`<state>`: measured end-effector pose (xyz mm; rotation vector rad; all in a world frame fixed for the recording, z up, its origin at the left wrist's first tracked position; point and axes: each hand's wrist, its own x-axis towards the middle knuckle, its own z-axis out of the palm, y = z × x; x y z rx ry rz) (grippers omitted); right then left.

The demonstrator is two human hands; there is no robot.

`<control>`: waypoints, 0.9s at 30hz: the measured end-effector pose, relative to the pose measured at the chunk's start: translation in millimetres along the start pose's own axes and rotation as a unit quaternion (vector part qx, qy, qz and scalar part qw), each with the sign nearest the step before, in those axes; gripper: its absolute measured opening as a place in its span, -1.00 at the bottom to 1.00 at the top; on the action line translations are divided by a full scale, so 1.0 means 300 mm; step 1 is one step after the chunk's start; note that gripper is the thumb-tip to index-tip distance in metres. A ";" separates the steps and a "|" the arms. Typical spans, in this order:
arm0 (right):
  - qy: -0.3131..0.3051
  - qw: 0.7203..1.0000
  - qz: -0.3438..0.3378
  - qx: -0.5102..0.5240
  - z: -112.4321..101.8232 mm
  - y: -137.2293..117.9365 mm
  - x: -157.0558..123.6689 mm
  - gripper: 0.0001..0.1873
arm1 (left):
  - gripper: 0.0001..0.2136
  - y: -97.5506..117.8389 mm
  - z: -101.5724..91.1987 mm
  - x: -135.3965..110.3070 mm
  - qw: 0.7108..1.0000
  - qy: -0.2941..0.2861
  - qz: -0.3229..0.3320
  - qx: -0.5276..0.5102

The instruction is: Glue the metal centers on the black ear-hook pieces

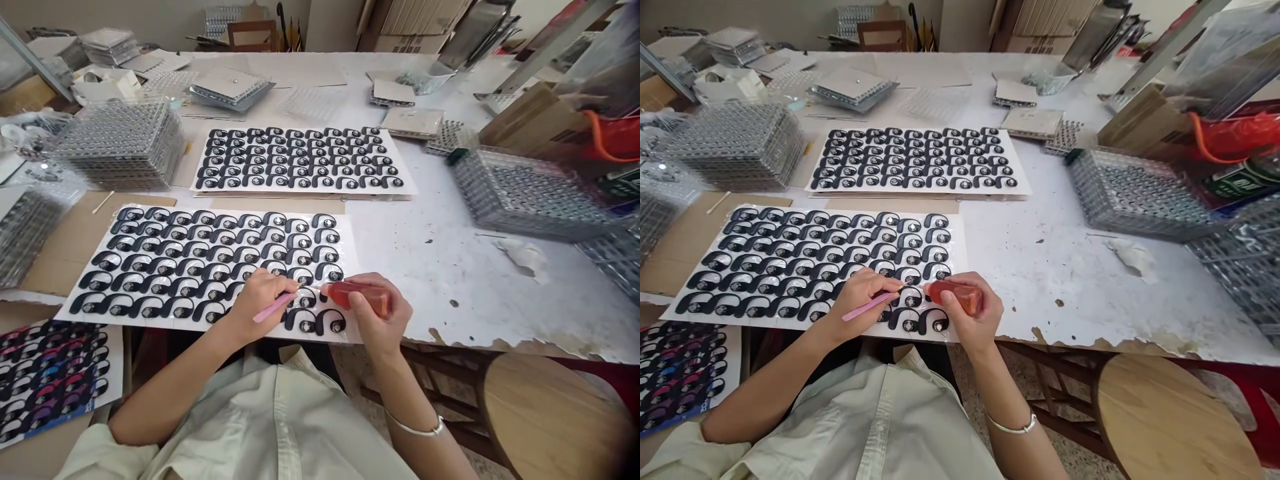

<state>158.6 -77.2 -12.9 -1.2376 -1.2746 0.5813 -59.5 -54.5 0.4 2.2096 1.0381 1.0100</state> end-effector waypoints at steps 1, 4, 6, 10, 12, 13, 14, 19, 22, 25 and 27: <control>-0.001 1.000 -0.003 -0.004 0.000 0.000 0.000 -0.81 | -0.95 0.000 0.000 0.000 1.000 0.001 -0.006 -0.002; -0.006 1.000 -0.011 -0.014 0.001 0.003 0.001 -0.82 | -0.95 -0.001 0.000 0.001 1.000 -0.002 -0.029 -0.007; -0.009 1.000 -0.012 -0.017 0.001 0.004 0.001 -0.83 | -0.94 -0.004 0.001 0.002 0.999 -0.003 -0.034 -0.009; -0.012 0.999 -0.025 -0.023 0.001 0.007 -0.001 -0.83 | -0.93 -0.011 0.001 0.004 0.999 -0.003 -0.038 -0.018; -0.016 0.999 -0.035 -0.024 0.000 0.009 -0.002 -0.84 | -0.93 -0.012 0.001 0.004 0.999 -0.010 -0.045 -0.022; -0.018 0.999 -0.037 -0.024 -0.001 0.010 -0.002 -0.84 | -0.93 -0.013 0.000 0.004 0.999 -0.013 -0.046 -0.023; -0.021 0.999 -0.039 -0.023 -0.001 0.010 -0.002 -0.84 | -0.93 -0.013 -0.001 0.004 0.999 -0.015 -0.047 -0.023; -0.030 0.998 -0.061 -0.015 0.001 0.003 -0.001 -0.83 | -0.92 -0.013 -0.001 0.002 0.999 -0.014 -0.049 -0.014; -0.034 0.996 -0.080 -0.018 0.003 -0.004 -0.001 -0.83 | -0.91 -0.008 0.000 0.002 0.998 -0.008 -0.055 -0.015; -0.039 0.994 -0.094 -0.025 0.004 -0.006 -0.001 -0.82 | -0.90 -0.003 0.000 0.001 0.997 -0.005 -0.063 -0.032; -0.043 0.994 -0.101 -0.028 0.004 -0.005 0.000 -0.81 | -0.90 -0.004 0.002 -0.002 0.996 -0.002 -0.072 -0.047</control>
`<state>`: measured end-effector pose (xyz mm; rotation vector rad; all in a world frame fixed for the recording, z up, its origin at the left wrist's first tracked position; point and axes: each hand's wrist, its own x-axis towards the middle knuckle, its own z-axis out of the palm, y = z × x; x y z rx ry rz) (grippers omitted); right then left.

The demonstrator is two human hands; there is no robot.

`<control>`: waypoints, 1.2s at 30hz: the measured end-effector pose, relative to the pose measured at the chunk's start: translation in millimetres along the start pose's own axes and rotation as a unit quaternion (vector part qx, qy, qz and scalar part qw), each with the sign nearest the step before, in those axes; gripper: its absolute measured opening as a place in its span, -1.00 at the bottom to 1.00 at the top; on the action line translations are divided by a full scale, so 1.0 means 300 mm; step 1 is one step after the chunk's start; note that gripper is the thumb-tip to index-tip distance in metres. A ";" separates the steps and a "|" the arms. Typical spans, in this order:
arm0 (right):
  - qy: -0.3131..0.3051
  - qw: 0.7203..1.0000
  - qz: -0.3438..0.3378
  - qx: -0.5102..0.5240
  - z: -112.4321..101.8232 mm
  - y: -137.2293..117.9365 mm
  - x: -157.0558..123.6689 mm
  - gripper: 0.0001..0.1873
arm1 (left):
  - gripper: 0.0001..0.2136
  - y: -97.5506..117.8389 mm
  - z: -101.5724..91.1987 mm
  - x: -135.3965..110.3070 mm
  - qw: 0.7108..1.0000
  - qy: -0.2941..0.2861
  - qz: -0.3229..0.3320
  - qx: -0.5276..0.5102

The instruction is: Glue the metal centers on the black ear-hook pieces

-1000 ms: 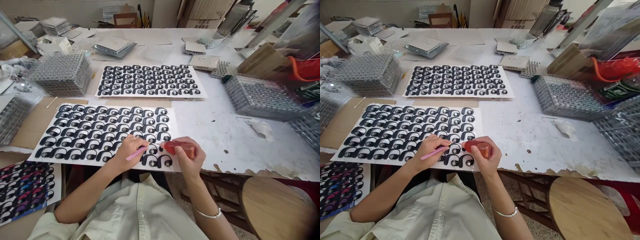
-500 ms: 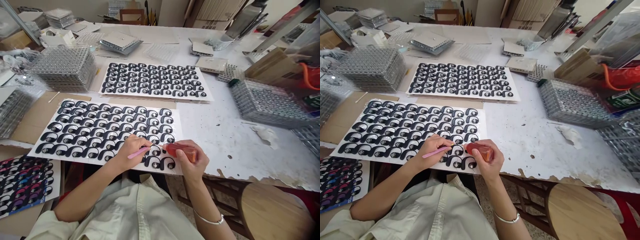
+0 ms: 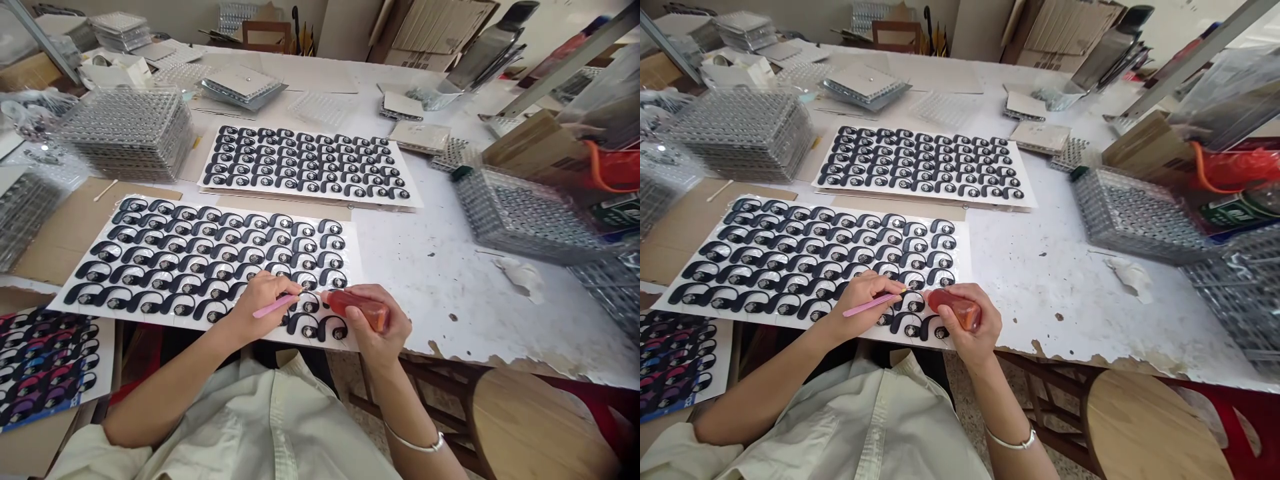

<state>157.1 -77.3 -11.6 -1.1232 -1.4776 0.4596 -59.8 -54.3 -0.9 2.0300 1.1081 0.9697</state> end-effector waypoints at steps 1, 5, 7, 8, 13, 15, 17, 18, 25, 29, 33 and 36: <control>-0.003 1.000 -0.002 -0.001 0.000 0.001 0.000 -0.81 | -0.90 -0.002 0.001 -0.002 1.000 0.006 -0.005 -0.007; -0.007 1.000 -0.015 -0.015 -0.001 0.004 0.000 -0.81 | -0.94 -0.015 0.008 -0.011 0.997 0.068 -0.017 -0.039; -0.012 0.999 -0.031 -0.017 0.000 0.006 -0.001 -0.78 | -0.95 -0.020 0.010 -0.014 0.994 0.095 -0.016 -0.052; -0.014 0.999 -0.038 -0.017 0.000 0.006 -0.002 -0.77 | -0.95 -0.021 0.011 -0.015 0.993 0.101 -0.013 -0.057; -0.030 0.996 -0.075 -0.023 0.000 0.005 -0.003 -0.72 | -0.94 -0.022 0.011 -0.016 0.993 0.100 -0.005 -0.057; -0.040 0.994 -0.094 -0.034 -0.001 0.003 -0.004 -0.69 | -0.93 -0.023 0.012 -0.016 0.993 0.102 -0.005 -0.051; -0.047 0.991 -0.112 -0.048 -0.003 -0.001 -0.006 -0.68 | -0.93 -0.024 0.013 -0.017 0.993 0.103 -0.002 -0.049; -0.050 0.990 -0.122 -0.057 -0.004 -0.003 -0.006 -0.68 | -0.93 -0.025 0.013 -0.017 0.993 0.103 -0.001 -0.050; -0.067 0.964 -0.219 -0.133 -0.002 -0.019 -0.009 -0.64 | -0.93 -0.021 0.011 -0.019 0.993 0.102 -0.007 -0.057; -0.066 0.961 -0.231 -0.138 -0.001 -0.018 -0.012 -0.62 | -0.93 -0.020 0.011 -0.019 0.994 0.098 -0.007 -0.050; -0.063 0.963 -0.227 -0.131 -0.003 -0.019 -0.013 -0.63 | -0.93 -0.019 0.009 -0.018 0.994 0.098 -0.005 -0.041; -0.054 0.968 -0.211 -0.122 -0.004 -0.021 -0.014 -0.65 | -0.94 -0.019 0.009 -0.016 0.994 0.099 -0.002 -0.040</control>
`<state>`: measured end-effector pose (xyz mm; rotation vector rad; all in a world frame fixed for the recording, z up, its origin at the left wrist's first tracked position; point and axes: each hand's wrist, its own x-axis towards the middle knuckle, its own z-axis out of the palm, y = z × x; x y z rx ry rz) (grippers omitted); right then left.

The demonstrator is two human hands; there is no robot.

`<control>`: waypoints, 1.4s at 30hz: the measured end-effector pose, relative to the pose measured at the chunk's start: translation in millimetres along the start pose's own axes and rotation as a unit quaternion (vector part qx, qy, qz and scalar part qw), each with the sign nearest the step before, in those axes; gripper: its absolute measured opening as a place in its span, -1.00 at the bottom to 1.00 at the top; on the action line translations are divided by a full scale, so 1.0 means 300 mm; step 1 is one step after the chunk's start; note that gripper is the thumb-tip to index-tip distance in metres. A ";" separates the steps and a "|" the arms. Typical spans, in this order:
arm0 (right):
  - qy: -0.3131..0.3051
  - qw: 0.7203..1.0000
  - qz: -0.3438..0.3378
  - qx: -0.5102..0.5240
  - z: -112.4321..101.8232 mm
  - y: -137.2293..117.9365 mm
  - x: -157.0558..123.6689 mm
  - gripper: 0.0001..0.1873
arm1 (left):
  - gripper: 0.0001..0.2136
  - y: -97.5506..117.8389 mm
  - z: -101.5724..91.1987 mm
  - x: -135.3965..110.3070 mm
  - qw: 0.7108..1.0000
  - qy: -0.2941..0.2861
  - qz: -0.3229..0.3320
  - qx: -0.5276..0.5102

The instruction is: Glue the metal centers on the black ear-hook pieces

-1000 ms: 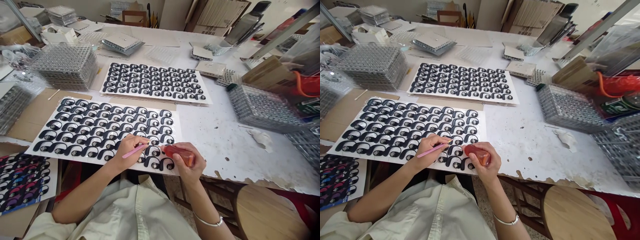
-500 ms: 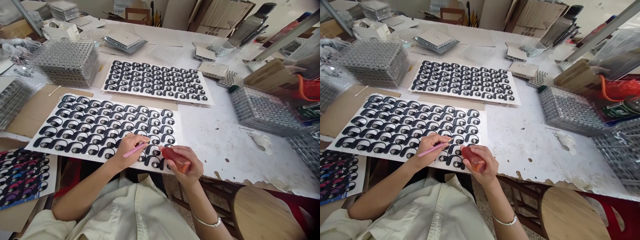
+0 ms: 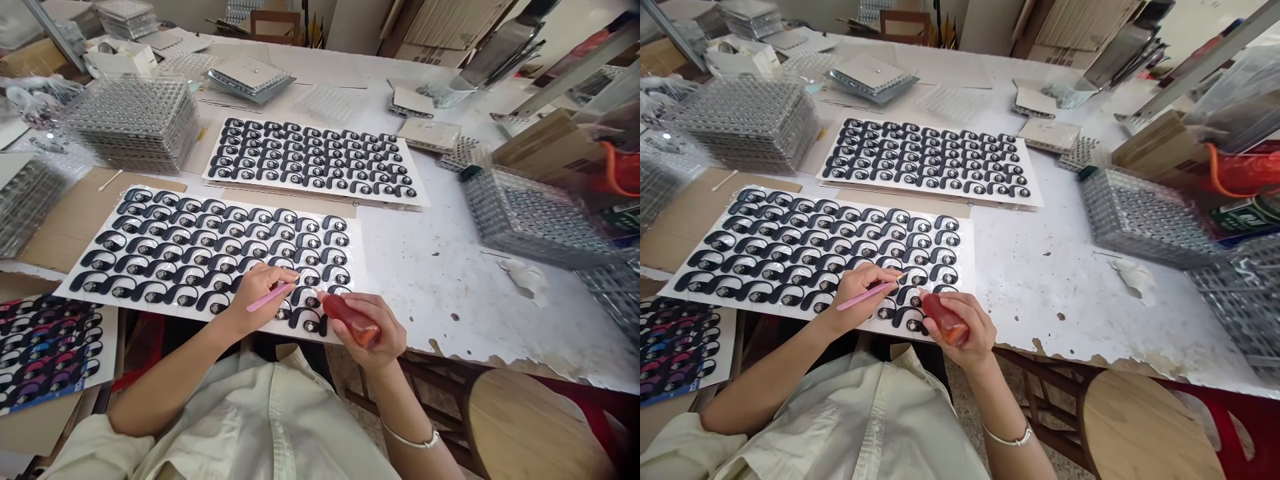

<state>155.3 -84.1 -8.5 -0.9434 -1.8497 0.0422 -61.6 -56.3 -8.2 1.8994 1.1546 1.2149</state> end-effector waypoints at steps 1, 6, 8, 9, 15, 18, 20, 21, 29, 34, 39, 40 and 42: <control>0.004 1.000 0.007 0.002 0.000 0.000 -0.001 -0.66 | -0.94 0.000 0.000 0.001 1.000 -0.001 0.000 0.001; 0.022 0.999 0.026 0.020 -0.002 0.004 -0.006 -0.66 | -0.95 0.000 0.001 0.000 1.000 0.004 -0.002 0.006; 0.030 0.999 0.037 0.023 -0.003 0.004 -0.008 -0.67 | -0.95 -0.001 0.003 -0.001 1.000 0.005 0.001 0.007; 0.035 0.998 0.044 0.024 -0.002 0.004 -0.009 -0.67 | -0.96 -0.003 0.003 -0.002 1.000 0.005 0.003 0.008; 0.091 0.986 0.120 0.074 0.005 0.013 -0.020 -0.74 | -0.97 -0.006 -0.002 -0.004 0.997 0.021 0.062 0.031; 0.220 0.930 0.251 0.156 -0.019 0.062 -0.026 -0.88 | -0.93 0.012 -0.021 -0.018 0.988 0.030 0.134 0.071; 0.268 0.874 0.336 0.226 -0.050 0.110 -0.029 -0.82 | -0.90 0.026 -0.038 -0.040 0.982 0.040 0.156 0.100; 0.271 0.853 0.360 0.265 -0.067 0.134 -0.031 -0.81 | -0.89 0.030 -0.046 -0.056 0.980 0.052 0.159 0.110; 0.177 0.831 0.374 0.373 -0.087 0.203 -0.017 -0.78 | -0.81 -0.018 -0.050 -0.132 0.973 0.127 0.142 0.132; 0.214 0.825 0.372 0.368 -0.044 0.227 0.014 -0.77 | -0.85 -0.046 -0.040 -0.084 0.973 0.149 0.126 0.128; 0.282 0.814 0.360 0.357 -0.020 0.218 0.034 -0.77 | -0.87 -0.006 -0.042 -0.082 0.968 0.135 0.139 0.160; 0.290 0.822 0.352 0.342 -0.014 0.207 0.037 -0.76 | -0.86 0.010 -0.034 -0.087 0.966 0.121 0.155 0.171; 0.294 0.845 0.331 0.301 0.000 0.176 0.044 -0.73 | -0.86 0.042 -0.007 -0.096 0.964 0.081 0.182 0.176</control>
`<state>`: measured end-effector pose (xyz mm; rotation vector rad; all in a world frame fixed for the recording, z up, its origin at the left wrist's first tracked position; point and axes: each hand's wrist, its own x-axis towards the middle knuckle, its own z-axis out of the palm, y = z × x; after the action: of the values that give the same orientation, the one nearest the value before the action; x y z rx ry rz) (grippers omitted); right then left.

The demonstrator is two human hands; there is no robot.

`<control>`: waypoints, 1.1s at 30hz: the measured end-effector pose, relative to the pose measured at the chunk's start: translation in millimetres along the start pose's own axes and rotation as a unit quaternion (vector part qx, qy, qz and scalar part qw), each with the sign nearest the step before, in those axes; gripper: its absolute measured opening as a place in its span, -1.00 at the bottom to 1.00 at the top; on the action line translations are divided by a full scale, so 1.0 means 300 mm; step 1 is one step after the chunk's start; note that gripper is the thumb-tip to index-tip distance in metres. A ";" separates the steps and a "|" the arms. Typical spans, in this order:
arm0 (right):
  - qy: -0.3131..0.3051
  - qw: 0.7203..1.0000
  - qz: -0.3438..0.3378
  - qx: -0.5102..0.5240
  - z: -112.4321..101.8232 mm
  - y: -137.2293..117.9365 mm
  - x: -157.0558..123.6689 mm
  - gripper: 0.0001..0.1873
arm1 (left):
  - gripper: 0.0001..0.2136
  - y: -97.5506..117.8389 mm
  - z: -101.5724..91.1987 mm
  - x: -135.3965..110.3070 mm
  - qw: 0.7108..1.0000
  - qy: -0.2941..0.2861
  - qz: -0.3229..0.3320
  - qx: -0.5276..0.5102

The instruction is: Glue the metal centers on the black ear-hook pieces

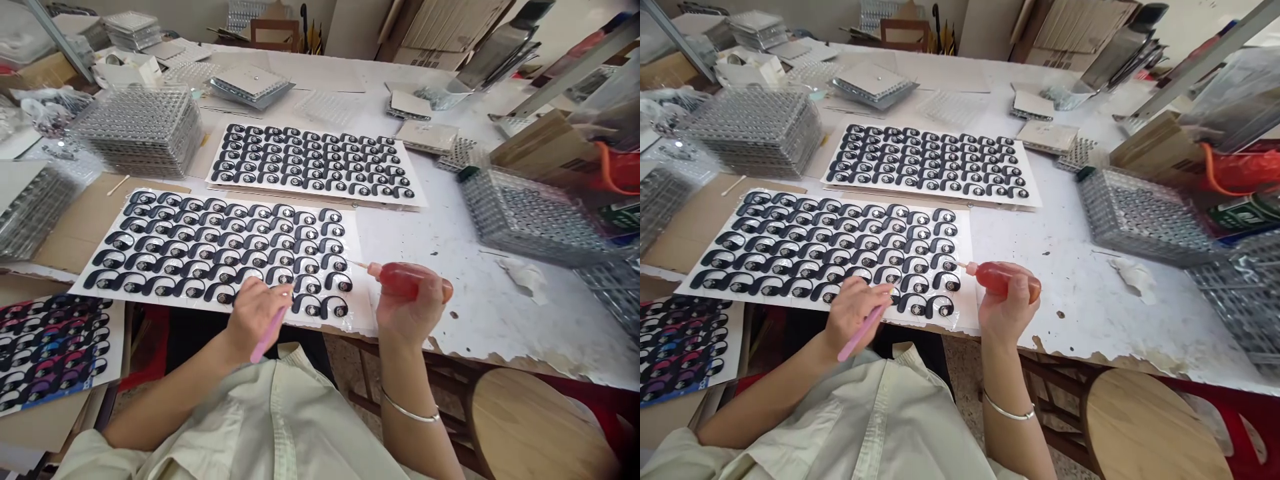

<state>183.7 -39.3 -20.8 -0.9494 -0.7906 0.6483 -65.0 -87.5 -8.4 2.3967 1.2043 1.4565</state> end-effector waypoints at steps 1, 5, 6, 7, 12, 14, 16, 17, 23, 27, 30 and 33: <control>0.001 1.000 -0.018 -0.018 0.014 -0.006 -0.014 -0.71 | -0.86 0.017 0.012 0.000 1.000 -0.014 0.014 -0.002; -0.007 0.995 -0.071 -0.064 0.066 -0.029 -0.074 -0.69 | -0.89 0.047 0.067 -0.011 0.996 -0.053 0.057 0.033; -0.015 0.994 -0.081 -0.071 0.074 -0.033 -0.087 -0.69 | -0.90 0.046 0.077 -0.015 0.996 -0.058 0.060 0.041; -0.023 0.993 -0.092 -0.076 0.079 -0.035 -0.098 -0.69 | -0.90 0.043 0.084 -0.020 0.995 -0.060 0.060 0.047; -0.055 0.984 -0.137 -0.105 0.071 -0.037 -0.124 -0.68 | -0.91 0.031 0.087 -0.034 0.993 -0.076 0.055 0.065; -0.070 0.982 -0.129 -0.116 0.063 -0.036 -0.129 -0.67 | -0.90 0.035 0.085 -0.031 0.992 -0.080 0.063 0.080; -0.087 0.980 -0.129 -0.127 0.055 -0.037 -0.133 -0.69 | -0.88 0.045 0.083 -0.022 0.989 -0.083 0.073 0.097; -0.100 0.977 -0.131 -0.134 0.052 -0.037 -0.136 -0.71 | -0.86 0.051 0.082 -0.017 0.987 -0.087 0.079 0.106; -0.181 0.953 -0.166 -0.178 0.046 -0.036 -0.146 -0.78 | -0.81 0.085 0.078 0.008 0.976 -0.099 0.105 0.163; -0.206 0.939 -0.199 -0.190 0.052 -0.036 -0.145 -0.78 | -0.85 0.091 0.075 0.012 0.975 -0.098 0.108 0.167; -0.211 0.932 -0.214 -0.201 0.055 -0.037 -0.145 -0.77 | -0.85 0.090 0.074 0.011 0.976 -0.099 0.106 0.166; -0.216 0.929 -0.214 -0.210 0.054 -0.038 -0.145 -0.78 | -0.83 0.089 0.077 0.008 0.976 -0.100 0.099 0.168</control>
<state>147.7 -70.6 -18.0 -0.9818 -1.5263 0.3042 -30.8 -97.1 -7.3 2.8797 1.2798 1.0870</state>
